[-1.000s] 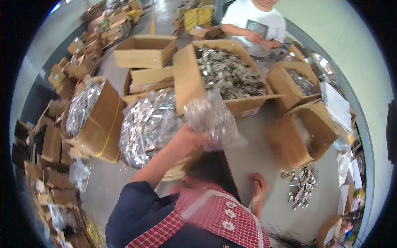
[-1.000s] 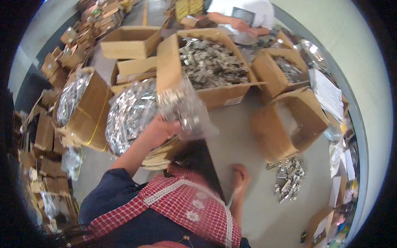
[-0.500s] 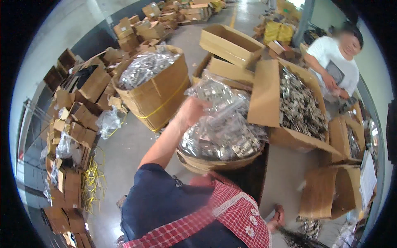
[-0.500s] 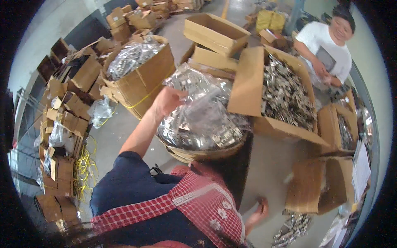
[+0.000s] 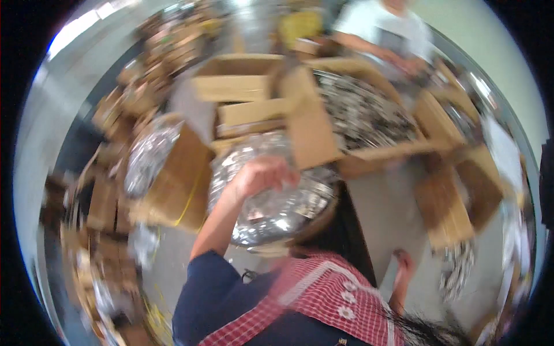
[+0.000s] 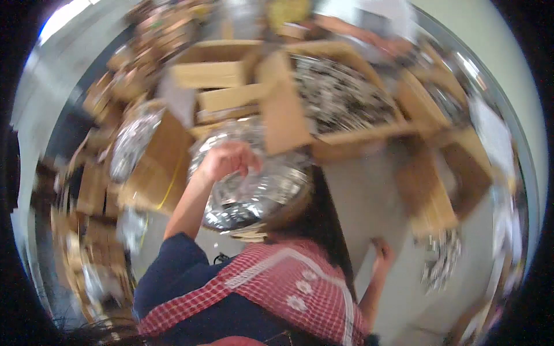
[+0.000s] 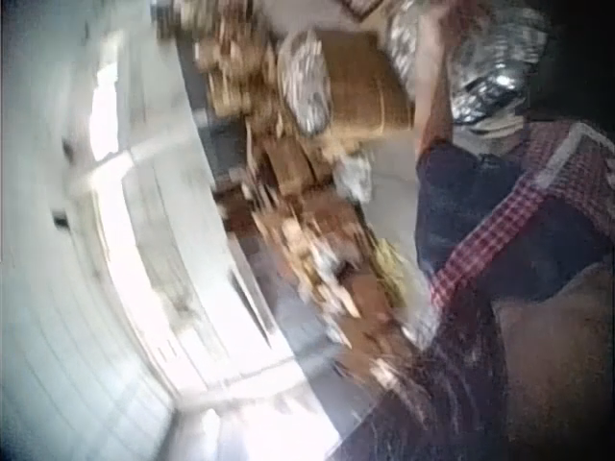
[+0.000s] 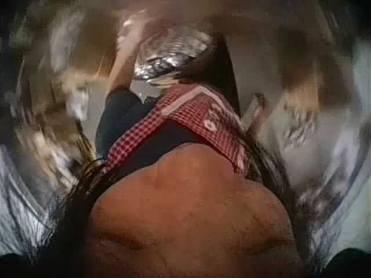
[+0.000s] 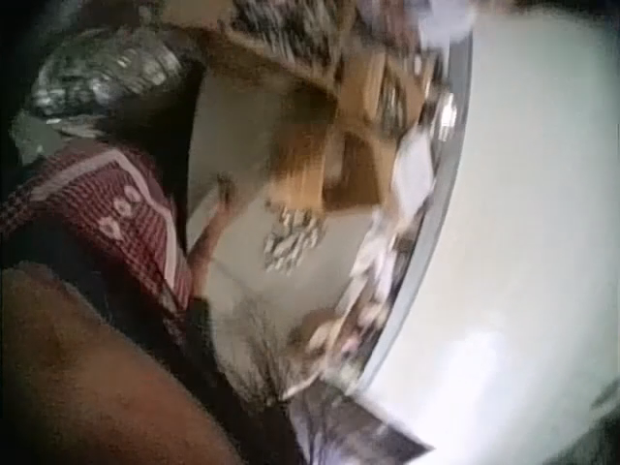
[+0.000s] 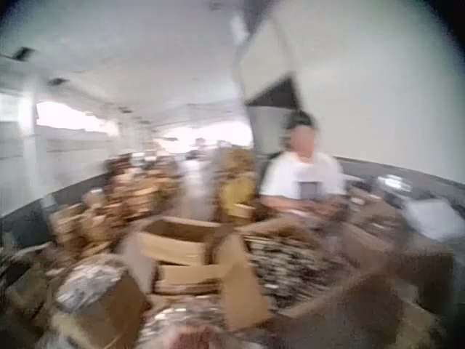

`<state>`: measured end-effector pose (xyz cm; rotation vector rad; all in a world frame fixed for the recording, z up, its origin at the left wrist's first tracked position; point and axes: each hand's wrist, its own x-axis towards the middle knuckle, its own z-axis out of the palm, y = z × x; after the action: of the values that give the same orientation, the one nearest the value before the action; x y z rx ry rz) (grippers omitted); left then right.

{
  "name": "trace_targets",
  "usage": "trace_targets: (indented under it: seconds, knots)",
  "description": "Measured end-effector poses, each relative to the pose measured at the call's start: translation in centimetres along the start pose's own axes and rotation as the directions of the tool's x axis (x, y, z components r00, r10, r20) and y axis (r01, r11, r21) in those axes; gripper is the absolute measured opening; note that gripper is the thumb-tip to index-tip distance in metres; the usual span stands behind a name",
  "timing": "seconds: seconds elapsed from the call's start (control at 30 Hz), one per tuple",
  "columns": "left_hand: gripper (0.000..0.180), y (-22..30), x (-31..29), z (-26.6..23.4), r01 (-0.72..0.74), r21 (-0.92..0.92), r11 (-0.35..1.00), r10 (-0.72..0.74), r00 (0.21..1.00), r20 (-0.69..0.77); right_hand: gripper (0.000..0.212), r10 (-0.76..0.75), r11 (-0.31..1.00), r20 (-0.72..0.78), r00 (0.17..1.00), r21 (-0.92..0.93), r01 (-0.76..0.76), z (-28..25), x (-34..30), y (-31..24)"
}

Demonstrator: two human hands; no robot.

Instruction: The person picks up metal hinges from a table, places them into small plastic bags, and sets the filled bags aside on the workbench.

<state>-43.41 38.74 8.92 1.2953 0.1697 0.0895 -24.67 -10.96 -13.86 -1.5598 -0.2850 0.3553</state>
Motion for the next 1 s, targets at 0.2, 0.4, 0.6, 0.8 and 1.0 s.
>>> trace_targets:
  seconds: [0.2, 0.4, 0.6, 0.8, 1.0]
  knots:
    - [0.032, -5.6, 6.3, 10.5, 0.241, 0.373, 0.896, -0.382, 0.847, 0.37, 0.02, -0.139, 0.684, -0.138, 0.981, -0.729, -0.006, -6.5, 1.3, -5.0]
    - [0.027, -5.1, 9.8, 20.3, 0.169, 0.402, 0.9, -0.343, 0.843, 0.413, 0.021, -0.062, 0.728, -0.546, 0.835, -0.598, -0.337, -11.6, -1.2, -5.6]
    - [0.024, -2.5, 17.4, 30.4, -0.229, 0.482, 0.846, -0.176, 0.734, 0.656, 0.024, -0.417, 0.608, -0.433, 0.799, -0.787, -0.109, -8.2, -3.6, -1.6]
    - [0.016, -2.8, 27.1, 38.7, -0.49, 0.542, 0.682, -0.07, 0.695, 0.716, 0.021, -0.52, 0.704, -0.447, 0.728, -0.707, 0.068, -7.5, -4.0, -1.1]
    - [0.032, -9.1, 39.3, 48.8, -0.708, 0.703, 0.061, -0.223, 0.677, 0.701, 0.02, -0.532, 0.738, -0.515, 0.672, -0.671, 0.07, -10.0, -4.4, -0.6]
